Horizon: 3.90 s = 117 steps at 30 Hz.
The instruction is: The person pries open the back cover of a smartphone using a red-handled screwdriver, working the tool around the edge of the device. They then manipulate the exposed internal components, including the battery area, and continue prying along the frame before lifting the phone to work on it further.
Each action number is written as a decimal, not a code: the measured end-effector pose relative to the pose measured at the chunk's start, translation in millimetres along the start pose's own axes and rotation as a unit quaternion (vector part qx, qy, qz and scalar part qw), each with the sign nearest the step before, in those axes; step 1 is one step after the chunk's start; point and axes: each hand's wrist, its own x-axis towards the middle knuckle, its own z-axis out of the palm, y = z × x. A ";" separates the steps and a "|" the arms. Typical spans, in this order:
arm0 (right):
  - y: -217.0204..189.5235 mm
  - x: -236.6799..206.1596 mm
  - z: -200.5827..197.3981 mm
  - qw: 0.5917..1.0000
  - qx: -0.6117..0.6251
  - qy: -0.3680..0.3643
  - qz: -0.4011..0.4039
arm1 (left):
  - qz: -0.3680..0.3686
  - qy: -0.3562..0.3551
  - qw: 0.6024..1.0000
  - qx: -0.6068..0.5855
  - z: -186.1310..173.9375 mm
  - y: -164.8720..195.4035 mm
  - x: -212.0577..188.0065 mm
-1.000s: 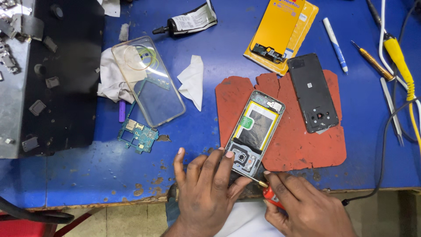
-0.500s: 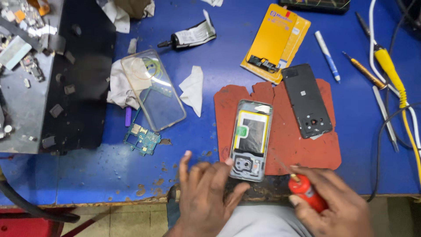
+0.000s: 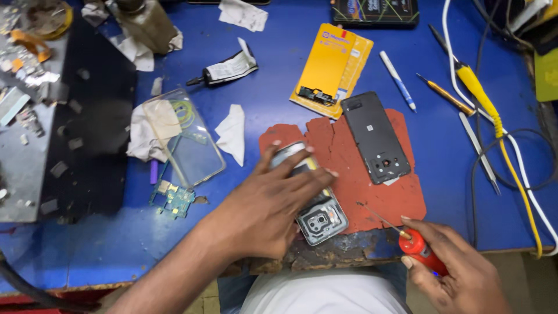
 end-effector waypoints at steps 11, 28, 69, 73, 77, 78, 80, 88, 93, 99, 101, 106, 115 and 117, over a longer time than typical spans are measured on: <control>11.5 15.1 -0.6 0.965 -0.178 -0.062 -0.183 | -0.171 0.176 0.969 -0.018 38.0 18.3 -38.7; 26.5 28.2 -6.4 0.933 -0.206 -0.133 -0.262 | -0.184 0.175 0.965 -0.067 40.5 9.8 -39.6; 19.1 31.7 -10.2 0.936 -0.190 -0.127 -0.267 | -0.200 0.172 0.963 -0.062 40.7 11.9 -37.2; 19.0 25.9 -5.1 0.940 -0.197 -0.132 -0.247 | -0.200 0.167 0.963 -0.068 39.8 11.1 -37.6; 18.9 16.2 0.9 0.946 -0.198 -0.122 -0.228 | -0.198 0.167 0.963 -0.069 39.6 10.6 -38.0; 19.1 15.4 2.4 0.947 -0.198 -0.138 -0.213 | -0.198 0.168 0.963 -0.070 39.7 10.7 -37.9; 17.1 11.9 5.2 0.949 -0.189 -0.140 -0.212 | -0.203 0.165 0.962 -0.070 40.2 11.2 -37.7; 1.6 14.6 7.7 0.959 -0.161 -0.081 -0.218 | -0.199 0.168 0.963 -0.067 40.6 12.1 -38.6; -1.8 19.6 7.1 0.953 -0.180 -0.090 -0.227 | -0.197 0.164 0.964 -0.066 40.0 11.4 -39.3; 0.0 21.5 7.2 0.952 -0.172 -0.099 -0.231 | -0.194 0.167 0.965 -0.067 40.1 11.4 -39.4; 0.4 21.8 7.5 0.952 -0.170 -0.099 -0.233 | -0.199 0.164 0.964 -0.068 40.7 11.3 -39.1; 2.0 21.5 6.8 0.954 -0.168 -0.101 -0.227 | -0.201 0.162 0.964 -0.069 41.5 11.1 -39.3; 5.5 19.5 8.1 0.954 -0.173 -0.102 -0.223 | -0.202 0.160 0.964 -0.071 43.1 10.9 -39.5; 5.5 19.0 8.6 0.955 -0.174 -0.103 -0.218 | -0.200 0.163 0.964 -0.070 42.8 11.3 -39.8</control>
